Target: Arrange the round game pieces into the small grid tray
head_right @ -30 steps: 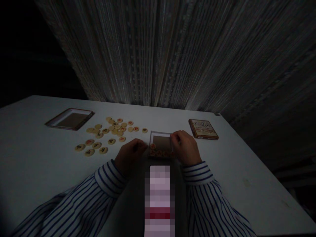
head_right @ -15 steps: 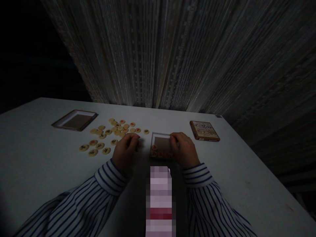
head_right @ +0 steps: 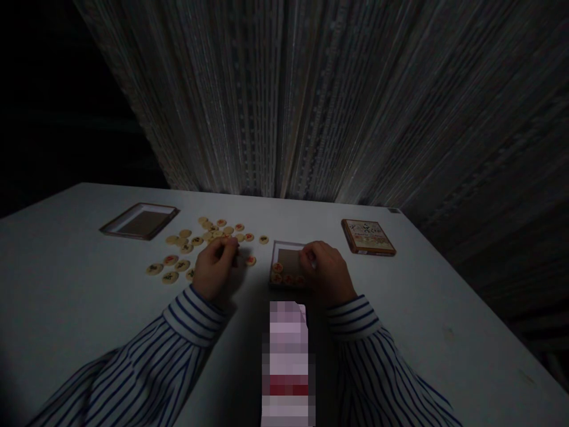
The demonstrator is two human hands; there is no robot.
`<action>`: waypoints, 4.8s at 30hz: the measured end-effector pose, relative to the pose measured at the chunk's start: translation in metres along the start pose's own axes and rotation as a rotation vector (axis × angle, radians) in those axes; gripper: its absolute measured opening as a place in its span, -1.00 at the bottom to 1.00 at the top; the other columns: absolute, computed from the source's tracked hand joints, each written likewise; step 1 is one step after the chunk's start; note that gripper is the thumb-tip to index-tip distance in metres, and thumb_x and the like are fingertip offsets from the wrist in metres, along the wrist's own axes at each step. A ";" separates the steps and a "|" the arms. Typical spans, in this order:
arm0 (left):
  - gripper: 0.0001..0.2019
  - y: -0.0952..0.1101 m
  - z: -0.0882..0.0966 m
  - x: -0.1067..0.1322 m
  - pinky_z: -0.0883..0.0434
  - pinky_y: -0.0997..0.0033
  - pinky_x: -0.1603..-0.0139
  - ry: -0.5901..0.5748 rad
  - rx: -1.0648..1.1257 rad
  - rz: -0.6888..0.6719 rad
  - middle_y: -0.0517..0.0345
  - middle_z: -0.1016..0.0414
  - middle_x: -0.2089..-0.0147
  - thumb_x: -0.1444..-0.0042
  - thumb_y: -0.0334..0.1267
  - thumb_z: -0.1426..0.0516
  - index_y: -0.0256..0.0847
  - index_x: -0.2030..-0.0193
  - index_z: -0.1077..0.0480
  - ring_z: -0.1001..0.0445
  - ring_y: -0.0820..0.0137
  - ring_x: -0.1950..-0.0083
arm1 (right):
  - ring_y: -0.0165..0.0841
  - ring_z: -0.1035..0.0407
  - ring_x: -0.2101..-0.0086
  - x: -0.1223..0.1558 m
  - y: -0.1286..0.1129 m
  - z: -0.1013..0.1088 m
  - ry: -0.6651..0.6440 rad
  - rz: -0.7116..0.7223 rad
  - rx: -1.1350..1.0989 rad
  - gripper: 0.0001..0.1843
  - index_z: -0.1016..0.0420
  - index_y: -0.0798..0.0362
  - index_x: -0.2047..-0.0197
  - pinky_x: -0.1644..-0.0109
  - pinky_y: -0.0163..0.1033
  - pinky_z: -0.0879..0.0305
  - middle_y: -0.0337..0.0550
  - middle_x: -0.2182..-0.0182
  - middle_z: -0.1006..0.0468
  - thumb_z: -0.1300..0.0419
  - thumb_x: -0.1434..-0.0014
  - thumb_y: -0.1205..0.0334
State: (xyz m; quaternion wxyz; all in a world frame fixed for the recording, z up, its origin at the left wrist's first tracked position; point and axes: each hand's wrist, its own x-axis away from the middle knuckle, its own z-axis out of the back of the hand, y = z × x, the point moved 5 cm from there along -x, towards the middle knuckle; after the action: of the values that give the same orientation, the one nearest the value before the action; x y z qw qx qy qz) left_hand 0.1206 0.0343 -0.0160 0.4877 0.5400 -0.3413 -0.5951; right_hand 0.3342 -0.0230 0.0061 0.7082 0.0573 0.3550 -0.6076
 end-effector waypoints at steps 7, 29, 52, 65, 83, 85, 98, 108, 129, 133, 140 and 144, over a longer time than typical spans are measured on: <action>-0.90 -0.004 -0.005 0.002 -0.25 0.56 0.54 -0.038 0.083 0.049 0.29 -0.29 0.57 0.05 -0.25 -0.09 -0.24 0.45 -0.32 -0.25 0.54 0.57 | -0.37 -0.28 0.47 0.000 -0.002 0.000 0.008 0.023 0.006 -0.88 -0.29 0.06 0.45 0.39 -0.27 -0.16 -0.18 0.53 -0.40 -0.02 -0.11 0.27; -0.88 -0.008 -0.008 0.004 -0.25 0.55 0.53 -0.056 0.091 0.097 0.35 -0.26 0.61 0.10 -0.25 -0.11 -0.25 0.41 -0.32 -0.26 0.55 0.59 | -0.34 -0.33 0.43 0.002 -0.001 -0.002 -0.022 0.008 -0.007 -0.87 -0.35 0.07 0.39 0.33 -0.22 -0.24 -0.14 0.48 -0.45 -0.01 -0.11 0.27; -0.62 -0.002 -0.025 0.015 -0.22 0.46 0.45 -0.336 -0.182 -0.211 0.21 -0.28 0.58 -0.05 -0.12 -0.04 -0.22 0.72 -0.18 -0.25 0.49 0.52 | -0.34 -0.37 0.42 0.002 -0.004 -0.003 -0.053 0.028 -0.004 -0.78 -0.38 0.06 0.36 0.36 -0.23 -0.24 -0.14 0.46 -0.49 0.01 -0.17 0.16; -0.70 0.005 -0.032 0.024 -0.09 0.48 0.54 -0.472 -0.310 -0.277 0.28 -0.18 0.63 -0.01 -0.19 -0.08 -0.23 0.68 -0.24 -0.13 0.52 0.58 | -0.36 -0.32 0.48 0.005 -0.002 -0.005 -0.055 -0.017 0.001 -0.80 -0.32 0.04 0.40 0.43 -0.28 -0.20 -0.18 0.50 -0.46 0.00 -0.16 0.13; -0.87 0.006 -0.039 0.034 -0.24 0.48 0.49 -0.608 -0.393 -0.343 0.14 -0.44 0.50 -0.02 -0.27 -0.10 -0.23 0.43 -0.44 -0.34 0.44 0.49 | -0.39 -0.28 0.52 0.006 -0.012 -0.011 -0.120 0.174 0.106 -0.62 -0.29 0.05 0.53 0.42 -0.30 -0.12 -0.18 0.58 -0.40 0.12 -0.25 0.13; -0.86 0.006 -0.039 0.034 -0.24 0.49 0.50 -0.611 -0.413 -0.340 0.15 -0.43 0.51 -0.03 -0.26 -0.10 -0.23 0.43 -0.44 -0.34 0.45 0.50 | -0.40 -0.27 0.53 0.006 -0.012 -0.012 -0.125 0.182 0.105 -0.63 -0.29 0.05 0.53 0.43 -0.31 -0.11 -0.18 0.58 -0.40 0.11 -0.24 0.13; -0.87 0.008 -0.040 0.036 -0.23 0.54 0.50 -0.622 -0.457 -0.346 0.16 -0.45 0.50 -0.03 -0.28 -0.12 -0.27 0.42 -0.45 -0.33 0.50 0.50 | -0.37 -0.31 0.47 0.005 -0.013 -0.009 -0.159 0.179 0.080 -0.62 -0.34 0.06 0.45 0.39 -0.28 -0.18 -0.15 0.51 -0.45 0.18 -0.26 0.16; -0.88 0.011 -0.032 0.031 -0.24 0.53 0.48 -0.561 -0.385 -0.350 0.16 -0.45 0.48 -0.03 -0.32 -0.10 -0.27 0.38 -0.45 -0.32 0.50 0.50 | -0.30 -0.43 0.28 0.005 -0.012 -0.007 -0.060 0.190 0.020 -0.68 -0.42 0.11 0.18 0.24 -0.18 -0.35 -0.03 0.29 -0.56 0.14 -0.22 0.26; -0.87 0.017 -0.028 0.036 -0.23 0.51 0.44 -0.565 -0.402 -0.356 0.15 -0.41 0.50 -0.03 -0.31 -0.09 -0.28 0.45 -0.43 -0.31 0.48 0.47 | -0.30 -0.40 0.36 0.003 -0.005 -0.011 -0.076 0.151 0.064 -0.65 -0.40 0.08 0.36 0.30 -0.21 -0.27 -0.08 0.41 -0.53 0.14 -0.24 0.15; -0.84 0.026 -0.024 0.034 -0.23 0.52 0.45 -0.544 -0.387 -0.351 0.16 -0.40 0.50 -0.06 -0.30 -0.07 -0.28 0.47 -0.43 -0.30 0.49 0.48 | -0.32 -0.38 0.42 0.002 -0.007 -0.007 -0.055 0.127 0.053 -0.65 -0.38 0.06 0.43 0.35 -0.24 -0.24 -0.11 0.47 -0.50 0.14 -0.24 0.15; -0.80 0.049 -0.004 0.003 -0.25 0.51 0.42 -0.412 -0.368 -0.364 0.18 -0.42 0.50 -0.09 -0.25 -0.06 -0.27 0.46 -0.42 -0.33 0.49 0.46 | -0.32 -0.36 0.41 0.003 -0.008 -0.008 -0.080 0.104 0.039 -0.69 -0.35 0.05 0.44 0.31 -0.22 -0.24 -0.12 0.45 -0.49 0.10 -0.23 0.15; -0.80 0.045 0.013 -0.020 -0.26 0.52 0.42 -0.300 -0.324 -0.339 0.17 -0.46 0.45 -0.10 -0.21 -0.06 -0.28 0.35 -0.44 -0.35 0.49 0.45 | -0.31 -0.38 0.40 0.003 -0.009 -0.008 -0.072 0.121 0.051 -0.72 -0.35 0.05 0.43 0.31 -0.21 -0.25 -0.12 0.45 -0.50 0.09 -0.21 0.18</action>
State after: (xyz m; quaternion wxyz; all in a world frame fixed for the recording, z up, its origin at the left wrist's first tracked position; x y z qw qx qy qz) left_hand 0.1160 0.0387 0.0351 0.4054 0.4101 -0.2149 -0.7882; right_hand 0.3227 -0.0232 0.0016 0.7542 0.0749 0.3097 -0.5742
